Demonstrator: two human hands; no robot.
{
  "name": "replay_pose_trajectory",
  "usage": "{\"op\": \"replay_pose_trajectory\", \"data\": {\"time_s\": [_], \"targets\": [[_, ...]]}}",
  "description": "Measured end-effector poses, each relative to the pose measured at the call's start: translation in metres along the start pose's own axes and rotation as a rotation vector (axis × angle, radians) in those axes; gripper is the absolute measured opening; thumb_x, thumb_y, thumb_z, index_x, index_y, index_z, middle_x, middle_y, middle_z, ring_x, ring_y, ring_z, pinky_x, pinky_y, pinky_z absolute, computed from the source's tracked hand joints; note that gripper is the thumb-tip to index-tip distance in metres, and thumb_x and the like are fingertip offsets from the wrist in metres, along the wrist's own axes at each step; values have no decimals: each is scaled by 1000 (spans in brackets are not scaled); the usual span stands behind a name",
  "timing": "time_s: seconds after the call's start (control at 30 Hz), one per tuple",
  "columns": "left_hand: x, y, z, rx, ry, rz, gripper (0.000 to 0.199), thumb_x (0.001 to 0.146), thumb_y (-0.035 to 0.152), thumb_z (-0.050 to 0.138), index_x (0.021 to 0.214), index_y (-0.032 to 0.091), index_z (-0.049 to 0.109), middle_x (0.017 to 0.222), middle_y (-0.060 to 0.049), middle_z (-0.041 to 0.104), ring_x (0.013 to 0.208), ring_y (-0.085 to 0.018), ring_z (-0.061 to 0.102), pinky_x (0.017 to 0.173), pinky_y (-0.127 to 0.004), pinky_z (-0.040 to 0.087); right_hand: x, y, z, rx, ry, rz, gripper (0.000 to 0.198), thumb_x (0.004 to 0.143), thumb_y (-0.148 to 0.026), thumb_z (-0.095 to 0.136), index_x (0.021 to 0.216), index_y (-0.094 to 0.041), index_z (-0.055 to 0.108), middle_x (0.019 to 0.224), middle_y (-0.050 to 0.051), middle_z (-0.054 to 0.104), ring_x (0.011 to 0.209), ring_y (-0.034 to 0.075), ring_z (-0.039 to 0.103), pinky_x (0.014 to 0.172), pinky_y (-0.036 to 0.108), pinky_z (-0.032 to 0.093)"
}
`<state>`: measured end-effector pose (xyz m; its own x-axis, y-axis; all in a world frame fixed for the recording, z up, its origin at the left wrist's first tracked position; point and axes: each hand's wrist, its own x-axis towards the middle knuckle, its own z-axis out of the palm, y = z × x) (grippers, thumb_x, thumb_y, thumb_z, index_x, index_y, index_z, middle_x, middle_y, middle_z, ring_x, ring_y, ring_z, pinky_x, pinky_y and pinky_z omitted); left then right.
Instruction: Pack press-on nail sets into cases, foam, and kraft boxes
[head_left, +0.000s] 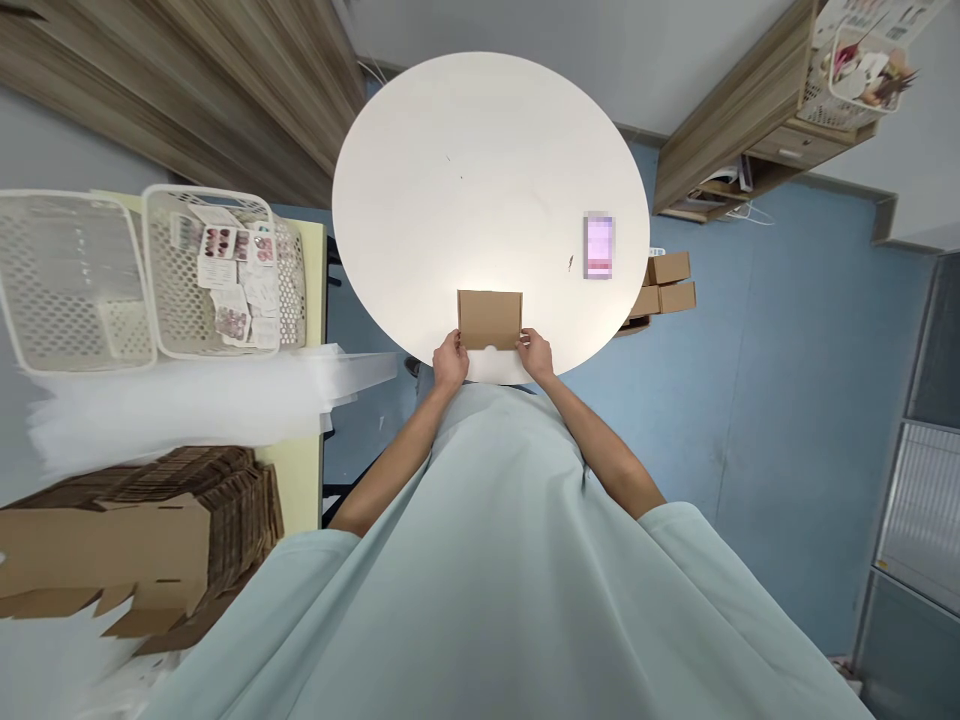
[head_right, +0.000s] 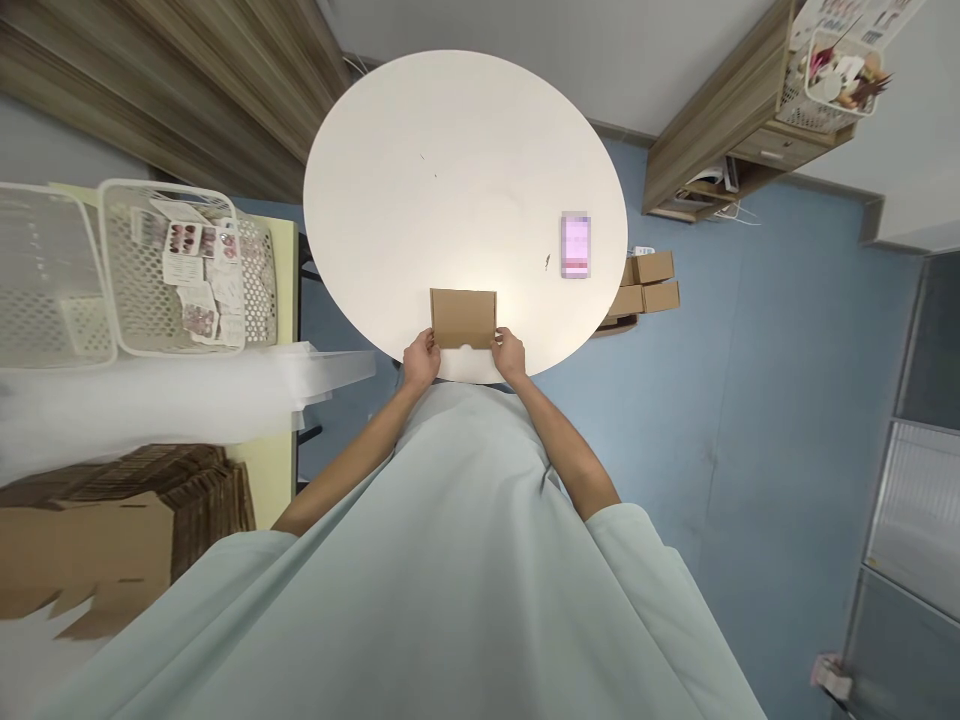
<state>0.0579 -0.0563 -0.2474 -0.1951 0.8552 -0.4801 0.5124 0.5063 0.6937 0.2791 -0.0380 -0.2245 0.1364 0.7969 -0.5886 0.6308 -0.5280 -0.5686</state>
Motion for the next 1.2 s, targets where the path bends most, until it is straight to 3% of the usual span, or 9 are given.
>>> {"op": "replay_pose_trajectory", "data": {"time_s": [0.3,0.6,0.8,1.03,1.2], "targets": [[9,2,-2,-32,-11,-24,56,100,5,52,154,10,67,148,-18,77,144,-25,71,127,-37,51,2,1,3,81,24,22,39,101,-15,58,138,-21,71,137,12,82,116,26,81,110,42,61],[16,5,-14,32,0,-35,59,96,6,58,153,15,70,149,-14,77,131,-30,78,124,-44,54,5,-1,1,-18,34,-21,46,102,-15,55,144,-18,70,139,13,78,111,25,79,111,40,59],[13,10,-18,-91,-56,-4,64,95,5,62,159,12,65,150,-17,76,142,-28,72,125,-41,54,4,0,-4,13,10,-64,48,101,-17,56,146,-16,73,143,15,75,109,24,77,114,42,59],[-16,28,-41,-70,-38,35,50,104,30,74,152,15,69,141,-15,81,129,-30,80,120,-43,58,-15,-1,-31,176,71,-157,33,110,-37,62,129,-20,83,154,13,71,142,26,69,117,40,62],[-30,41,-49,-38,7,47,44,109,47,70,140,16,77,129,-13,85,123,-30,80,114,-41,60,-29,-5,-56,177,88,-190,35,112,-45,61,114,-22,87,139,9,82,131,30,76,116,45,61]]}}
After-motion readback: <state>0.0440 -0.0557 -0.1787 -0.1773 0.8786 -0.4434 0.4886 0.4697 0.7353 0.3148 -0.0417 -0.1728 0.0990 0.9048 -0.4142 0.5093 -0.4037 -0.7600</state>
